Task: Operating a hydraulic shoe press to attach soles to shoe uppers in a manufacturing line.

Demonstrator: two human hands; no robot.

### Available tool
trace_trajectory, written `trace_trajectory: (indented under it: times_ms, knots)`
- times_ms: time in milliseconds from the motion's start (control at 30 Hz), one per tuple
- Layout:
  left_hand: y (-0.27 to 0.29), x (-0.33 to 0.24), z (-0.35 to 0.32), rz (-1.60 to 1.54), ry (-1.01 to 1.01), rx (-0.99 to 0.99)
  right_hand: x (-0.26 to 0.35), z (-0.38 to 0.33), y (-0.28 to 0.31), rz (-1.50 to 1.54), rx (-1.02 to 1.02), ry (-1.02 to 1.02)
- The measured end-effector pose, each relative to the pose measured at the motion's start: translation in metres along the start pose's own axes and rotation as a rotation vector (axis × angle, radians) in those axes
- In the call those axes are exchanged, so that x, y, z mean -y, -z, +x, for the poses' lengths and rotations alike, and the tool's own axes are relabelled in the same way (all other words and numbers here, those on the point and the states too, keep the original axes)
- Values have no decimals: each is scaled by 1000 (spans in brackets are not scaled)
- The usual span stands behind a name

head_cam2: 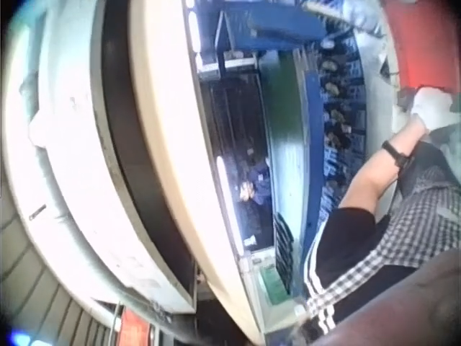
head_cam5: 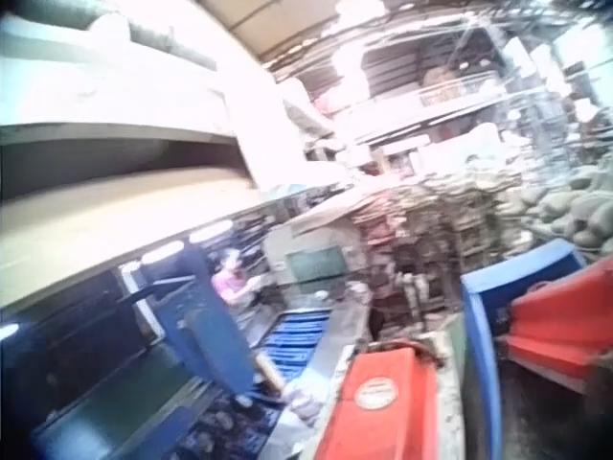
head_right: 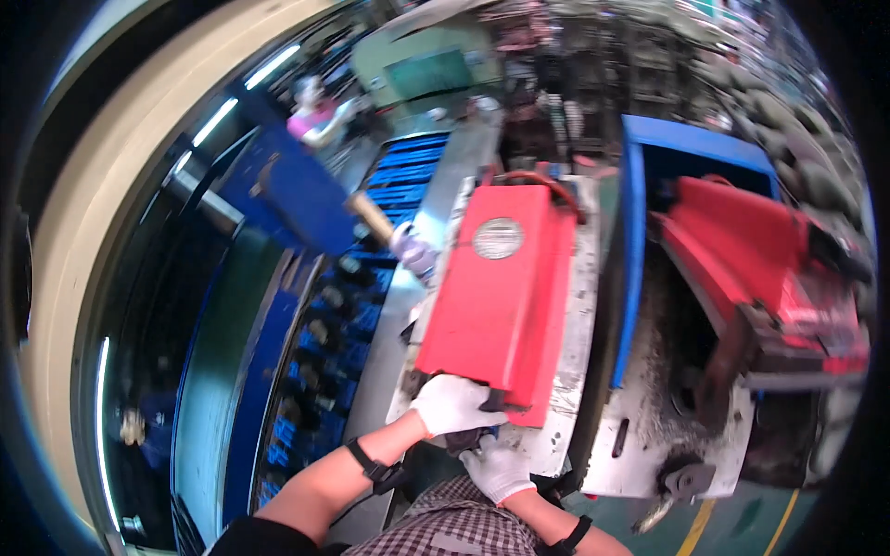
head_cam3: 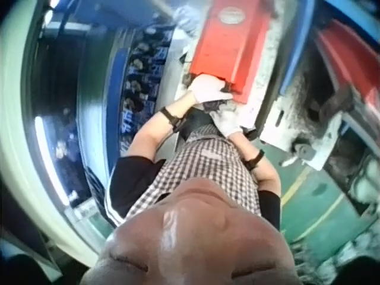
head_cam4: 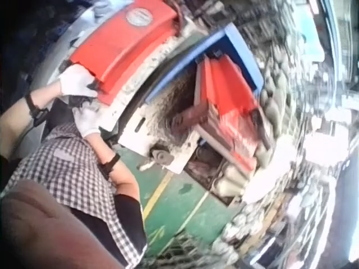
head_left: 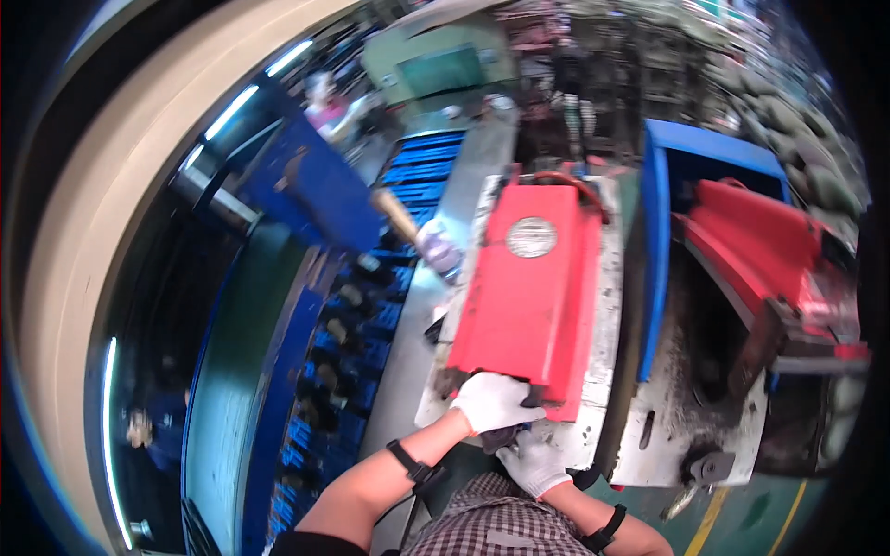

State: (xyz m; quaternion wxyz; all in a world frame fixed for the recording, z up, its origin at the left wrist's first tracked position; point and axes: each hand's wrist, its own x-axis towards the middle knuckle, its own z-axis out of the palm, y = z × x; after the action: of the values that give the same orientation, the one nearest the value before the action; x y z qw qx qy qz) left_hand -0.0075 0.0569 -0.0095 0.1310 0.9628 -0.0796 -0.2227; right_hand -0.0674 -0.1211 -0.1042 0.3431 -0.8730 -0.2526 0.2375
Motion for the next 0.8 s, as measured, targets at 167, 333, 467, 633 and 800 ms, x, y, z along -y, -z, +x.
trace_trajectory:
  times_ms: [167, 333, 467, 633, 800]
  knots:
    - [2, -1, -8, -100, 36, -74, 0, 1, 2, 19, 76, -69]
    - [-2, -1, -8, -116, 48, -110, -5, 3, -2, -25, 89, -57]
    - [-12, 2, -7, -127, 46, -179, -14, 2, -6, 21, 54, -5]
    - [-22, 6, -5, -141, 23, -256, -22, 4, -10, 134, 66, 38]
    - [-28, 4, -3, -174, 54, -322, -19, 6, -7, 287, 101, 52]
